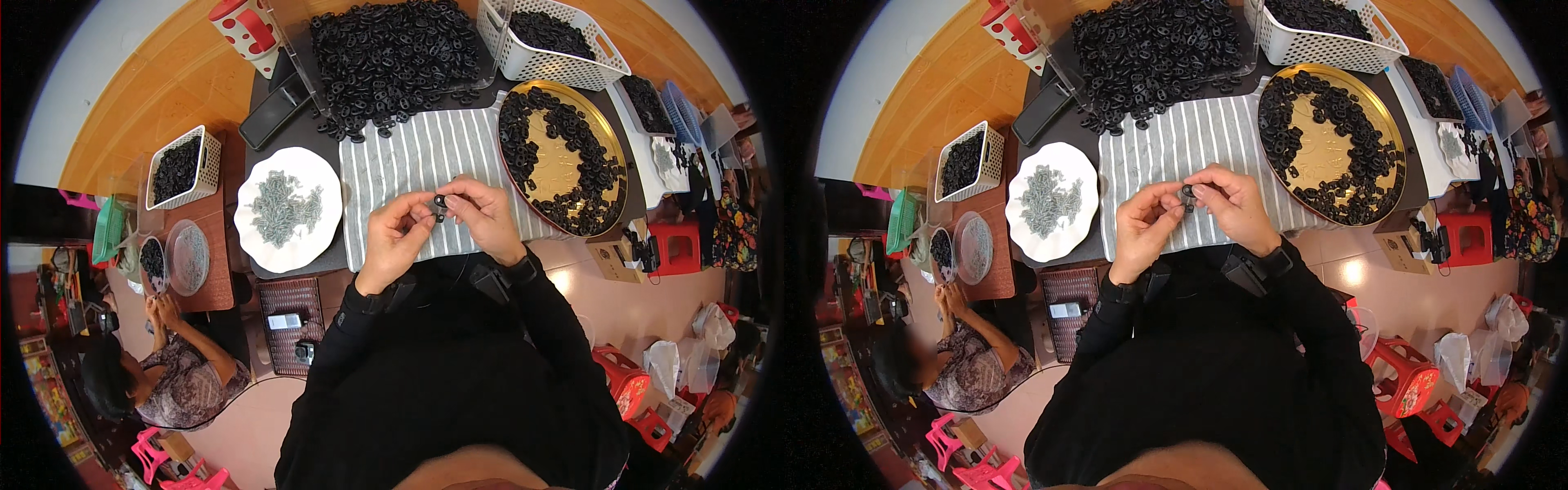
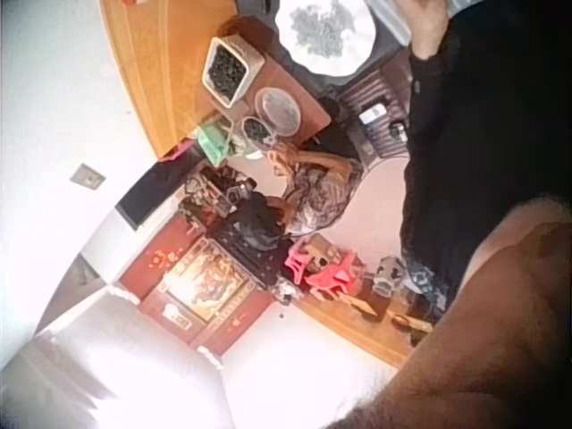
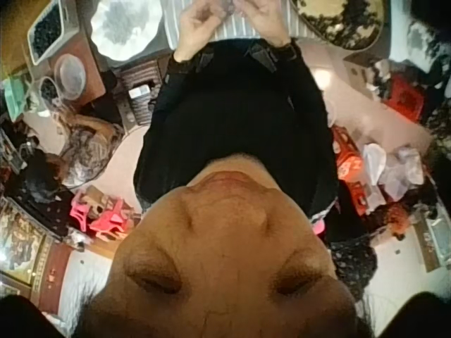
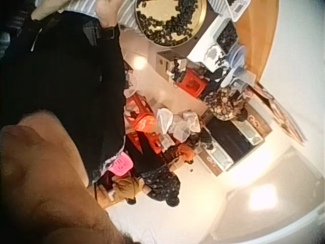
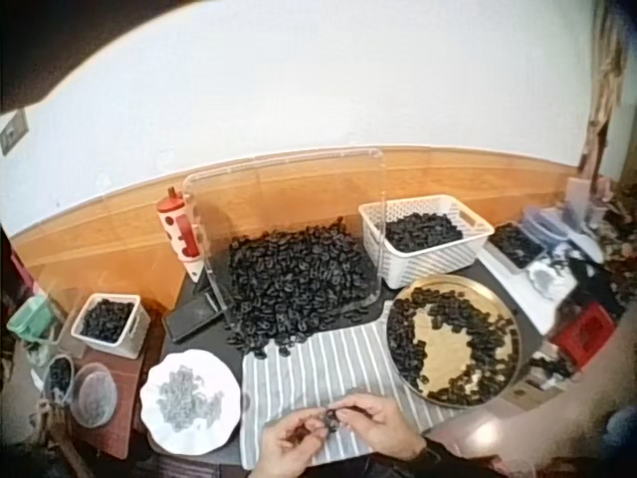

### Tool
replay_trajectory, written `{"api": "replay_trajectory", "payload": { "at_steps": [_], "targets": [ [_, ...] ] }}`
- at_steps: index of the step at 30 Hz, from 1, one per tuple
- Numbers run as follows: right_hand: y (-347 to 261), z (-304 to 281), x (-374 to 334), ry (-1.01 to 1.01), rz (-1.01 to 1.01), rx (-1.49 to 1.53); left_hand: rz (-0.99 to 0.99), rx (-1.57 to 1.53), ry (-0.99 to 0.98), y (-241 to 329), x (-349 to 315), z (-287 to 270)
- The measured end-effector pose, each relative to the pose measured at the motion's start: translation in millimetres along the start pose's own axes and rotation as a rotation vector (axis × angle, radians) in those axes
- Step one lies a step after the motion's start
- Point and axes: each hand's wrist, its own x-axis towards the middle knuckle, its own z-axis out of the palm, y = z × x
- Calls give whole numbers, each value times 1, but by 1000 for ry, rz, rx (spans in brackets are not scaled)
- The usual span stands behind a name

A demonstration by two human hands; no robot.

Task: The person sits at a table and assembles small black plastic components by hand. They pick up a black ring-like piece and a small metal pin, insert the pin into the ring, and place the finished unit onto a gold tray. This process is repeated continuously throughout the video.

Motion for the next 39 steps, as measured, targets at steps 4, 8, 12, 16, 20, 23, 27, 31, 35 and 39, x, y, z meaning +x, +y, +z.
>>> {"api": "replay_trajectory", "payload": {
  "at_steps": [4,8,12,16,20,23,27,31,35,39],
  "targets": [
    [-3,1,0,-9,-24,-36,16,1,6,1,0,0],
    [-3,1,0,-13,-42,-37,14,14,22,-1,0,0],
    [-5,3,-2,10,41,-5,28,16,31,-2,0,0],
    [0,7,-4,39,-6,-8,25,17,49,0,1,1],
    [4,9,-4,54,-87,-66,-9,23,62,5,1,3],
    [1,9,-3,40,-134,-112,47,54,66,5,3,1],
    [2,9,-4,39,-186,-148,73,66,66,5,4,1],
    [3,10,-3,38,-200,-123,44,40,45,6,4,0],
    [5,9,-3,33,-227,-141,30,-11,44,8,4,0],
    [-3,12,-7,-1,-198,-233,30,-51,80,7,4,0]
  ]
}}
